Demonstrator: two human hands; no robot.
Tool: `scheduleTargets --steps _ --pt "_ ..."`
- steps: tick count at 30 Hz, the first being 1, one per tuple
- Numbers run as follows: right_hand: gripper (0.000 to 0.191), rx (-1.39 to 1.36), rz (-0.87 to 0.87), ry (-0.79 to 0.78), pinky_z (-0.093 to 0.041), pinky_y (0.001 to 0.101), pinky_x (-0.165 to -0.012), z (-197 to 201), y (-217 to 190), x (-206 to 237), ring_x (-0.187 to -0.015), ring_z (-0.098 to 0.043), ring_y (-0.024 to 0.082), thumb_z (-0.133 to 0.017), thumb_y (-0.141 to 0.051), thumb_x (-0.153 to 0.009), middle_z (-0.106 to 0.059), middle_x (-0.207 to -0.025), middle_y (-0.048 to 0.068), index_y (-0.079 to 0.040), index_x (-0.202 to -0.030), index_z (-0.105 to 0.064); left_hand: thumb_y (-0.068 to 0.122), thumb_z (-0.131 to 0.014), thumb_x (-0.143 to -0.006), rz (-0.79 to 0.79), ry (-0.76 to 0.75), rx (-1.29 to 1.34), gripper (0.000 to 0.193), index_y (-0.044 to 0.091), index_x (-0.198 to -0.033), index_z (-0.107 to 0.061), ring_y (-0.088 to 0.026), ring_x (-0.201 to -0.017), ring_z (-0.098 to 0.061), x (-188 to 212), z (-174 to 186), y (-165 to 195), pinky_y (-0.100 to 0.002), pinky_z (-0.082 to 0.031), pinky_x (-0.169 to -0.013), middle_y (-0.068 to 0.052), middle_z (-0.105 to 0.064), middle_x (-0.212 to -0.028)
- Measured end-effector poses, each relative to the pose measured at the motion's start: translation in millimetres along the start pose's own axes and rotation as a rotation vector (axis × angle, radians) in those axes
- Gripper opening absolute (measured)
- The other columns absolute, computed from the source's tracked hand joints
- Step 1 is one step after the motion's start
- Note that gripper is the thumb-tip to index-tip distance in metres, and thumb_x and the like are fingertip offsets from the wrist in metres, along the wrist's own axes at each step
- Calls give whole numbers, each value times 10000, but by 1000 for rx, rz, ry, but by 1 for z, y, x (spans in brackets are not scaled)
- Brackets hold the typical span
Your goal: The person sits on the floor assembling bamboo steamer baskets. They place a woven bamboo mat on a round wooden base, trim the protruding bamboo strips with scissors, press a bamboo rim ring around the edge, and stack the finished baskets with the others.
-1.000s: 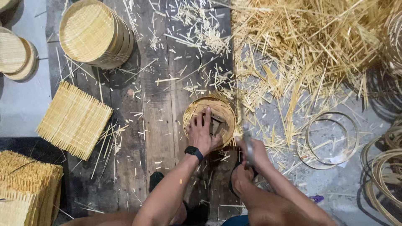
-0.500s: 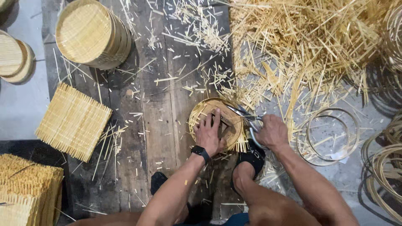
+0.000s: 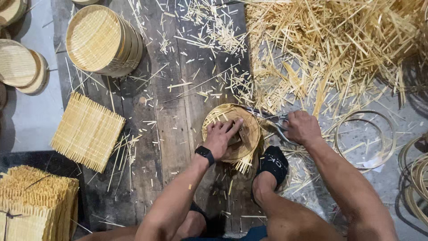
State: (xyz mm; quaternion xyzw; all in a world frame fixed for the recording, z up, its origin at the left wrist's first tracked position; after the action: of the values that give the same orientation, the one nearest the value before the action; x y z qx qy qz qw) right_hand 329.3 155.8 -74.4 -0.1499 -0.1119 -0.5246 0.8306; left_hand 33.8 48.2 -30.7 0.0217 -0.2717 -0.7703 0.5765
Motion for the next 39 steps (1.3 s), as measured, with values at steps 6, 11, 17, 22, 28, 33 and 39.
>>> scheduleTargets --steps 6,11,17,22,28,33,39 --pt "436 81 35 24 -541 464 -848 -7 -18 -14 -1004 -631 319 -631 -398 -919 -643 -1037 188 2 -1093 -652 267 -900 -592 -14 -114 3 1211 298 -1591 -217 -413 -1347 -395 -2 7 6 -624 -216 -1134 -131 -431 -1508" --pt "435 20 47 9 -521 452 -902 -4 -13 -13 -1042 -610 312 -614 -440 -913 -639 -1047 160 -47 -1094 -669 497 -827 -705 423 423 307 992 144 -1519 -381 -555 -1396 -257 3 -3 40 -649 -203 -1149 -349 -282 -1482" --pt "671 38 2 78 -525 448 -895 -11 -22 15 -968 -626 328 -686 -616 -787 -641 -982 181 11 -1026 -671 517 -771 -781 535 445 268 707 144 -1369 -647 -578 -1426 -222 -5 -20 52 -629 -222 -1181 -393 -220 -1541" --pt "401 -55 -66 -5 -530 475 -872 -13 -10 21 -973 -632 312 -627 -434 -911 -648 -1002 148 -54 -1018 -697 513 -786 -761 506 486 208 775 162 -1433 -623 -583 -1423 -202 0 -20 56 -686 -197 -1121 -390 -131 -1593" --pt "585 152 -24 -115 -535 427 -853 -3 -7 1 -948 -627 281 -687 -540 -800 -653 -988 164 -7 -1038 -658 440 -786 -724 406 320 125 710 223 -1388 -653 -554 -1448 -188 -6 -20 54 -695 -200 -1092 -349 -110 -1609" --pt "388 149 12 -115 -565 431 -761 -1 -11 -3 -939 -640 275 -599 -405 -978 -654 -1027 157 -40 -1090 -665 391 -811 -651 302 287 151 720 231 -1341 -684 -525 -1433 -238 -3 -15 43 -643 -234 -1135 -315 -149 -1615" --pt "580 194 -49 -124 -529 423 -858 -2 -7 -3 -972 -614 291 -636 -558 -882 -653 -1006 169 -4 -1053 -647 383 -858 -613 228 236 143 742 243 -1325 -704 -530 -1431 -214 -3 -10 37 -634 -228 -1121 -314 -143 -1610"
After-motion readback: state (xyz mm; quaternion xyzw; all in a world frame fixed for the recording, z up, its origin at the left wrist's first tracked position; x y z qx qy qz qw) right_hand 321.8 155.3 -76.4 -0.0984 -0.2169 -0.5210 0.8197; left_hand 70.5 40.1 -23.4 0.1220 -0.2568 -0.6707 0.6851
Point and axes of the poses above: each hand's wrist, its own x-axis away from the middle knuckle, its own z-axis out of the back of the hand, y = z × x, the point moved 1 cm from there along -x, towards the middle knuckle
